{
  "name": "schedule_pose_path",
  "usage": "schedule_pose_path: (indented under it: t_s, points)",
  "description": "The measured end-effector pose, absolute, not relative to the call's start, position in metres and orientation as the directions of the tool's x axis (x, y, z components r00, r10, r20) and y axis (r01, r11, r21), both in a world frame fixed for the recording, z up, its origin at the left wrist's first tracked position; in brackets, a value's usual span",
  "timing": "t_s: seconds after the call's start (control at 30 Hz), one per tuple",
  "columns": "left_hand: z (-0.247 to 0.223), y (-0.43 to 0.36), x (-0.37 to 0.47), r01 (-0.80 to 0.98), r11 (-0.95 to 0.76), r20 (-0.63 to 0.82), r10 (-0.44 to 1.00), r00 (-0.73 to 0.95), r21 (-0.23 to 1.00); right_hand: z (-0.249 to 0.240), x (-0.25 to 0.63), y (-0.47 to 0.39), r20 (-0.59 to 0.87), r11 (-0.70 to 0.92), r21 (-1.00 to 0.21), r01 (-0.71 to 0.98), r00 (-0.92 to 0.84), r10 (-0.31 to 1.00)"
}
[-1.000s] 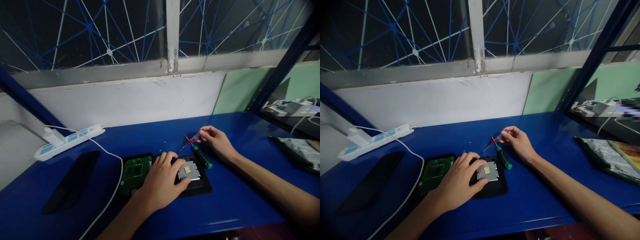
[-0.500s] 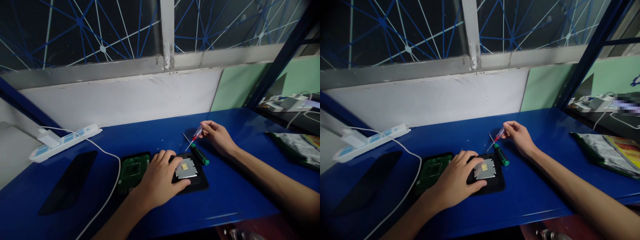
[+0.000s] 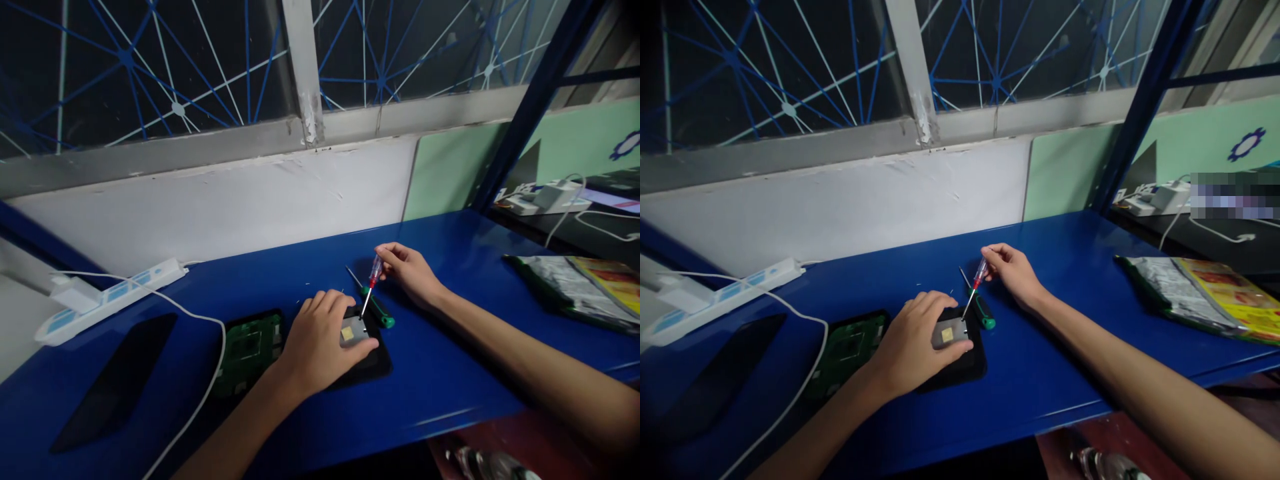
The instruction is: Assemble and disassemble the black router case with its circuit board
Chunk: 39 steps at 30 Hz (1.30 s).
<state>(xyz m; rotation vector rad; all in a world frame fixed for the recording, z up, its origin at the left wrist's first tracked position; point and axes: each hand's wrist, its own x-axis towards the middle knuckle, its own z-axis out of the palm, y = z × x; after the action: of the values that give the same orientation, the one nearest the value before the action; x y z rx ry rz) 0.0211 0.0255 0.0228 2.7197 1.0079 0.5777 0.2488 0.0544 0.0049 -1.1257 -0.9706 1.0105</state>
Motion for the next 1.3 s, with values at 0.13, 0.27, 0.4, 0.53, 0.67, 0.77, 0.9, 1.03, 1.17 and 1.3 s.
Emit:
schedule_pose_path:
  t_s: [0.13, 0.27, 0.4, 0.53, 0.67, 0.77, 0.9, 1.03, 1.17, 1.3]
  points:
    - [0.022, 0.020, 0.022, 0.565, -0.763, 0.338, 0.646, 0.684, 0.314, 0.002, 0.249, 0.057, 0.109, 0.140, -0.983, -0.122, 0.236, 0.966]
    - [0.023, 0.016, 0.022, 0.563, -0.742, 0.315, 0.667, 0.675, 0.364, 0.000, 0.250, 0.059, 0.100, 0.130, -0.984, -0.118, 0.231, 0.968]
    - [0.021, 0.015, 0.023, 0.569, -0.743, 0.330, 0.668, 0.667, 0.352, 0.000, 0.251, 0.060, 0.107, 0.134, -0.985, -0.110, 0.223, 0.969]
    - [0.020, 0.014, 0.023, 0.571, -0.749, 0.343, 0.662, 0.667, 0.335, -0.001, 0.250, 0.059, 0.107, 0.132, -0.986, -0.102, 0.223, 0.969]
    - [0.020, 0.013, 0.023, 0.574, -0.746, 0.336, 0.666, 0.666, 0.339, -0.002, 0.250, 0.059, 0.107, 0.129, -0.988, -0.088, 0.225, 0.968]
    - [0.019, 0.014, 0.022, 0.567, -0.752, 0.343, 0.658, 0.670, 0.335, -0.002, 0.250, 0.059, 0.112, 0.132, -0.989, -0.073, 0.227, 0.967]
    - [0.018, 0.014, 0.022, 0.562, -0.765, 0.367, 0.643, 0.672, 0.314, -0.003, 0.250, 0.059, 0.127, 0.144, -0.988, -0.060, 0.226, 0.966]
    - [0.019, 0.013, 0.022, 0.568, -0.766, 0.357, 0.643, 0.678, 0.300, -0.003, 0.250, 0.059, 0.120, 0.139, -0.988, -0.065, 0.233, 0.965]
    - [0.020, 0.013, 0.022, 0.577, -0.762, 0.315, 0.647, 0.694, 0.295, -0.003, 0.250, 0.059, 0.116, 0.133, -0.989, -0.058, 0.234, 0.965]
    - [0.018, 0.013, 0.022, 0.583, -0.759, 0.304, 0.650, 0.696, 0.288, 0.004, 0.251, 0.055, 0.153, 0.172, -0.984, -0.047, 0.271, 0.950]
